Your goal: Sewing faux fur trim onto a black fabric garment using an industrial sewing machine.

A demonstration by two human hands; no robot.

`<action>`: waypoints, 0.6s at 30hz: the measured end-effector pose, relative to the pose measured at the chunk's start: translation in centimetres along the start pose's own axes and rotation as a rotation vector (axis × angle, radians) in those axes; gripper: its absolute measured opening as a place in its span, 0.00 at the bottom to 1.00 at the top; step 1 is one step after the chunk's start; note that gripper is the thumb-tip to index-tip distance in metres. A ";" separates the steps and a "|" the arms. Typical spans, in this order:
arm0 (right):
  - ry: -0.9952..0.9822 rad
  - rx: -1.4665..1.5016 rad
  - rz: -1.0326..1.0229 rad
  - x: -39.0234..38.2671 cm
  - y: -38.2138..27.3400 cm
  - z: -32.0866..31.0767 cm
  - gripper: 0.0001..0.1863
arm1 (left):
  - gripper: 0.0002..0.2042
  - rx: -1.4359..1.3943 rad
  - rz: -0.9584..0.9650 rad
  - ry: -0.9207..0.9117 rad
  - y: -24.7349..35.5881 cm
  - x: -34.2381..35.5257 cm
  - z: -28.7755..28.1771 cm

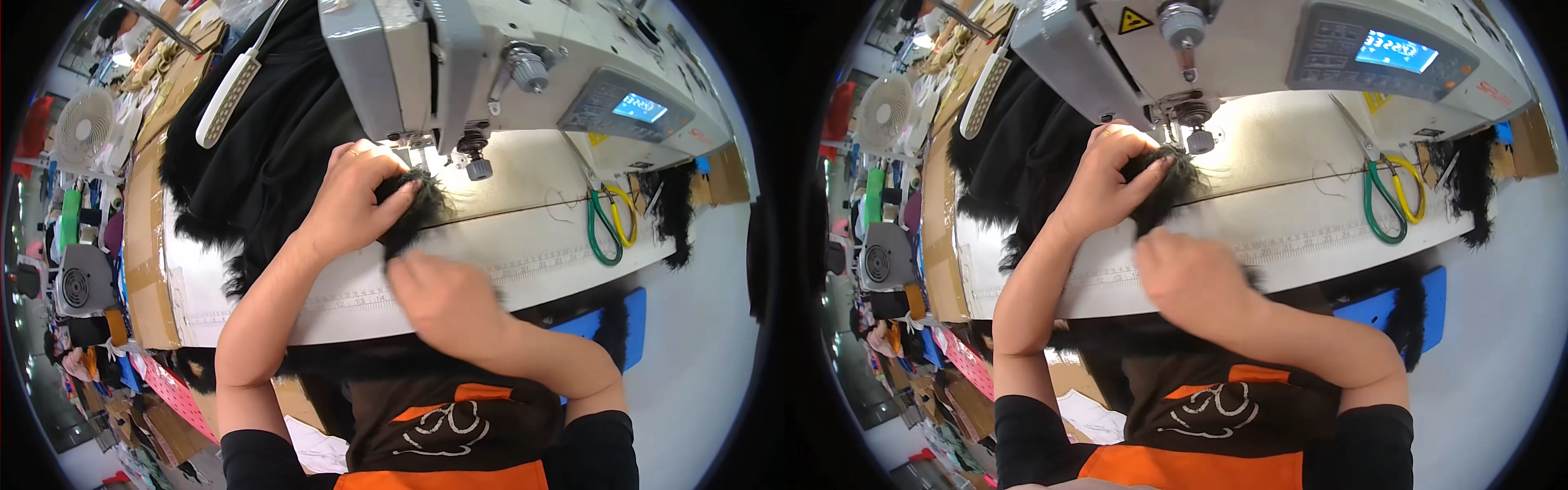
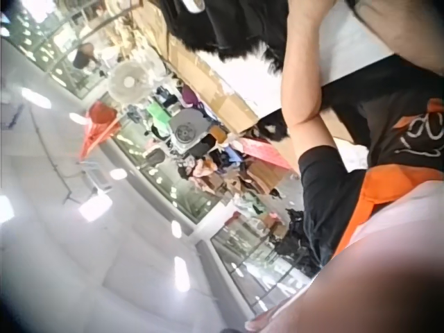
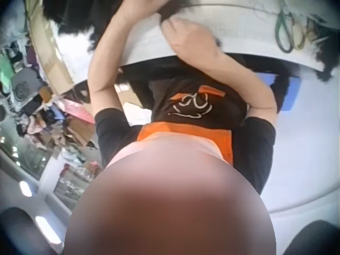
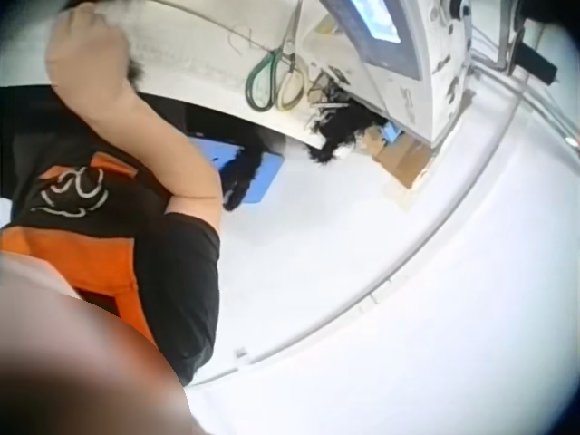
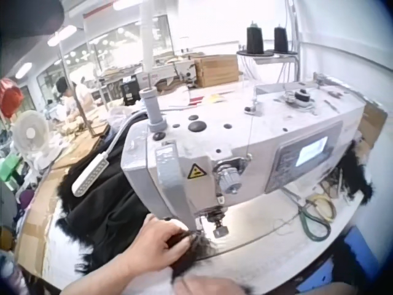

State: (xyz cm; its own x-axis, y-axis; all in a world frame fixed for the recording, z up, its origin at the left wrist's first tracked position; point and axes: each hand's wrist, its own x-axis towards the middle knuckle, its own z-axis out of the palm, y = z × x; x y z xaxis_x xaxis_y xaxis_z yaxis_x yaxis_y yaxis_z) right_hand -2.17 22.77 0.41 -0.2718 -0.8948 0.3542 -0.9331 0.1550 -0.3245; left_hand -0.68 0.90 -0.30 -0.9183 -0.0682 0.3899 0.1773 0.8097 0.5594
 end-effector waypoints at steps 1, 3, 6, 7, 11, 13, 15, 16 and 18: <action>0.003 -0.010 -0.026 0.7 -1.3 0.9 0.05 | 0.08 0.001 0.007 0.013 0.0 -0.1 0.0; 0.036 -0.033 -0.022 2.0 -3.6 2.6 0.06 | 0.09 0.001 -0.019 -0.027 0.3 0.0 -0.7; 0.072 -0.056 -0.018 3.0 -5.5 4.1 0.06 | 0.09 0.003 -0.055 -0.079 0.6 0.2 -1.2; 0.078 -0.054 -0.019 3.2 -5.7 4.2 0.06 | 0.10 0.007 -0.062 -0.091 0.7 0.4 -1.2; 0.100 -0.043 -0.040 3.5 -5.5 4.5 0.07 | 0.10 -0.019 -0.113 -0.174 1.2 0.8 -1.8; 0.094 -0.047 -0.069 3.6 -5.5 4.7 0.07 | 0.10 -0.017 -0.061 -0.170 1.2 0.7 -1.9; 0.088 -0.056 -0.096 3.7 -5.3 4.8 0.07 | 0.10 -0.002 -0.045 -0.164 1.1 0.7 -1.8; 0.102 0.009 -0.133 3.8 -5.2 4.8 0.08 | 0.09 0.017 -0.032 -0.156 1.1 0.6 -1.8; 0.115 0.074 -0.173 3.7 -4.8 4.6 0.09 | 0.09 0.042 -0.013 -0.153 1.0 0.5 -1.8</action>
State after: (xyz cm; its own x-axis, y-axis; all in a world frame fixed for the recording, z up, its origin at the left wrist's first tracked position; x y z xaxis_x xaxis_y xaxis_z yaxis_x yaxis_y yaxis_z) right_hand 2.38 16.82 -0.75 -0.1377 -0.8511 0.5066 -0.9495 -0.0321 -0.3120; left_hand -0.30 0.58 1.78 -0.9642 0.0077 0.2651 0.1526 0.8335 0.5311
